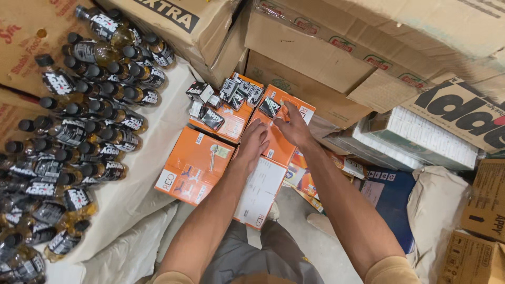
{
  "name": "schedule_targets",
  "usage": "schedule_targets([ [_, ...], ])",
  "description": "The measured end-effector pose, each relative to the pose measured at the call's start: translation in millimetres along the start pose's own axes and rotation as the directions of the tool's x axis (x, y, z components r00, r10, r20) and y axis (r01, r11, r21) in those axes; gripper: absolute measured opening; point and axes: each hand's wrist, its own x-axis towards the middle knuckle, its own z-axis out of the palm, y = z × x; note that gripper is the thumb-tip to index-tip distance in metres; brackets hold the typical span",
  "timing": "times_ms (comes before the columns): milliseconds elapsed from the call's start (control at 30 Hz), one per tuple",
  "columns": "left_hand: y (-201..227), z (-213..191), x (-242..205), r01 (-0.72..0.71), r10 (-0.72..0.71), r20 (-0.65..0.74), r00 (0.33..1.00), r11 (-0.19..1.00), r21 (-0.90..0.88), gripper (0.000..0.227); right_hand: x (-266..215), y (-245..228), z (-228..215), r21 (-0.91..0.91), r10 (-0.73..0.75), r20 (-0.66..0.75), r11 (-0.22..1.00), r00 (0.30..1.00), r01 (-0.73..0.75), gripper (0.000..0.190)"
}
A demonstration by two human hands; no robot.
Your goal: The person repeatedly picks up small black boxes from a larger orange box and places them onto a white surface, arranging them in neat rows. The person handles the boxes one at a time, moving between the source box and the stacking area.
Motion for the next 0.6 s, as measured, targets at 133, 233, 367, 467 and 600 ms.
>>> schedule_targets([
  [133,5.7,-1.0,24.1,0.038,-0.041,0.031,0.999,0.995,0.094,0.098,9.0,0.9,17.6,-0.072,-0.156,-0.009,0.985,0.988,0.155,0.079],
  [233,10.9,-0.8,29.1,0.047,-0.052,0.045,0.998,0.993,0.111,0.099,14.8,11.9,28.9,-0.099,-0.080,-0.050,0.992,0.996,0.075,0.074],
  [367,29.9,4.5,14.4,0.032,-0.041,0.042,0.998,0.979,0.202,0.087,16.2,42.0,51.6,-0.124,-0.017,-0.188,0.992,0.982,-0.006,0.072],
  [467,26.6,-2.6,12.5,0.041,-0.041,-0.005,0.999,0.972,0.231,0.078,-5.1,30.2,56.7,0.059,0.137,-0.233,0.990,0.963,-0.127,0.065],
  [600,18.5,-13.0,9.3,0.034,-0.027,-0.031,0.999,0.969,0.247,0.067,-31.1,23.6,55.0,0.278,0.202,-0.208,0.950,0.957,-0.141,0.063],
])
